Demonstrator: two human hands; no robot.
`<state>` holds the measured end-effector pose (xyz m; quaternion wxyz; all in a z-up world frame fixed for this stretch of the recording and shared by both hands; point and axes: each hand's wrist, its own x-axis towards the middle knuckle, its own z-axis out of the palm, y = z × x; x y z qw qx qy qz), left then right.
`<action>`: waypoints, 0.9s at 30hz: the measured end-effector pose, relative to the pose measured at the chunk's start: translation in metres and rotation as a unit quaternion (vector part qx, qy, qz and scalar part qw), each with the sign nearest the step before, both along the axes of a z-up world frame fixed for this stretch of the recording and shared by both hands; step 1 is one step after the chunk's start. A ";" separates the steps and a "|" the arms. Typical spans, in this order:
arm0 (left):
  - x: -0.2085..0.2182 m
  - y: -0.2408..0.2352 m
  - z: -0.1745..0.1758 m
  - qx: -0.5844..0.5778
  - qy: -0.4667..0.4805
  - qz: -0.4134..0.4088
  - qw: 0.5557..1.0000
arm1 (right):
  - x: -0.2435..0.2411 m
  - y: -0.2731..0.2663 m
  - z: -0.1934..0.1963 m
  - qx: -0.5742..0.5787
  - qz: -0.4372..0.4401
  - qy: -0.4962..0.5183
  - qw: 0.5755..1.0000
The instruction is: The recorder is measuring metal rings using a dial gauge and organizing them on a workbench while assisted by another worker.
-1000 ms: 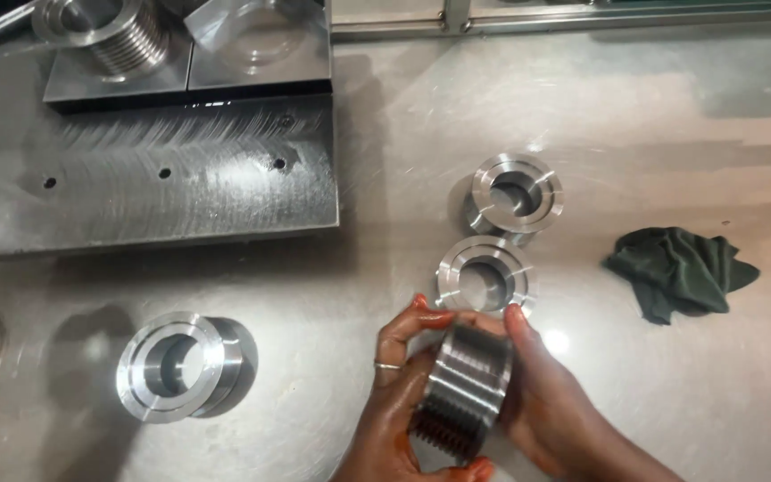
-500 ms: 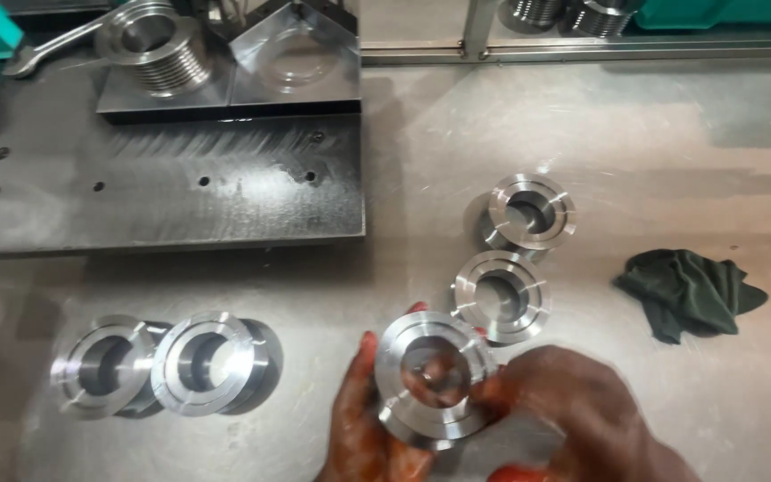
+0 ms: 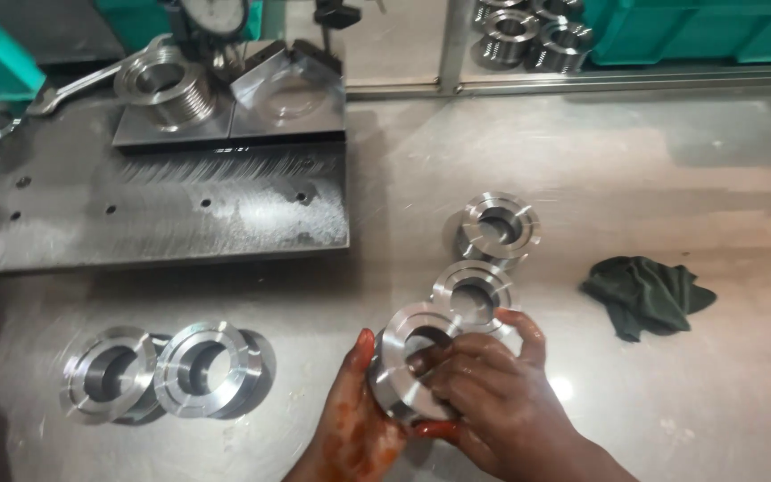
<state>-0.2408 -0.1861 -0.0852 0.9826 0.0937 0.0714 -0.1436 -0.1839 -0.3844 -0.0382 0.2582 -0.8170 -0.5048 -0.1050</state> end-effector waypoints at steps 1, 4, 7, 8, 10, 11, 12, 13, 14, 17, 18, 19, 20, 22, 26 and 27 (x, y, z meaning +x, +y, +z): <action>0.002 0.007 0.015 0.245 0.001 -0.004 0.970 | 0.002 -0.002 0.000 0.024 -0.041 -0.013 0.999; -0.011 0.061 0.015 0.616 0.014 0.078 0.783 | 0.025 -0.023 -0.006 0.067 -0.157 -0.061 0.983; -0.034 0.138 0.003 0.902 0.127 0.125 0.393 | 0.051 -0.045 -0.007 0.043 -0.317 -0.050 0.946; -0.041 0.167 0.003 0.972 0.205 0.081 0.082 | 0.060 -0.048 -0.008 0.004 -0.400 -0.003 0.917; -0.040 0.193 -0.016 0.962 0.259 0.046 0.081 | 0.061 -0.047 -0.005 -0.092 -0.447 0.062 0.888; -0.041 0.206 -0.027 0.947 0.312 0.008 0.080 | 0.061 -0.045 -0.005 -0.188 -0.486 0.126 0.844; -0.041 0.204 -0.031 0.946 0.314 0.006 0.081 | 0.059 -0.043 -0.004 -0.189 -0.484 0.127 0.845; -0.041 0.203 -0.036 0.953 0.280 0.031 0.111 | 0.057 -0.041 -0.003 -0.206 -0.468 0.109 0.852; -0.045 0.203 -0.040 0.957 0.249 0.054 0.139 | 0.053 -0.037 -0.003 -0.223 -0.449 0.093 0.860; -0.039 0.186 -0.031 0.955 0.182 0.059 0.228 | 0.050 -0.036 -0.003 -0.187 -0.424 0.036 0.885; -0.035 0.178 -0.023 0.954 0.189 0.059 0.225 | 0.046 -0.033 0.000 -0.186 -0.418 0.037 0.889; -0.032 0.169 -0.014 0.946 0.172 0.041 0.273 | 0.042 -0.029 0.004 -0.122 -0.394 0.008 0.911; -0.027 0.160 -0.007 0.934 0.153 0.023 0.321 | 0.039 -0.028 0.008 -0.057 -0.371 -0.022 0.927; -0.025 0.141 0.001 0.947 0.092 0.045 0.304 | 0.032 -0.020 0.006 -0.036 -0.352 -0.010 0.935; -0.021 0.095 0.020 0.962 -0.082 0.123 0.228 | 0.027 -0.011 -0.005 -0.025 -0.297 0.021 0.954; -0.013 0.100 0.018 0.962 -0.082 0.123 0.231 | 0.027 -0.009 -0.002 -0.028 -0.297 0.020 0.954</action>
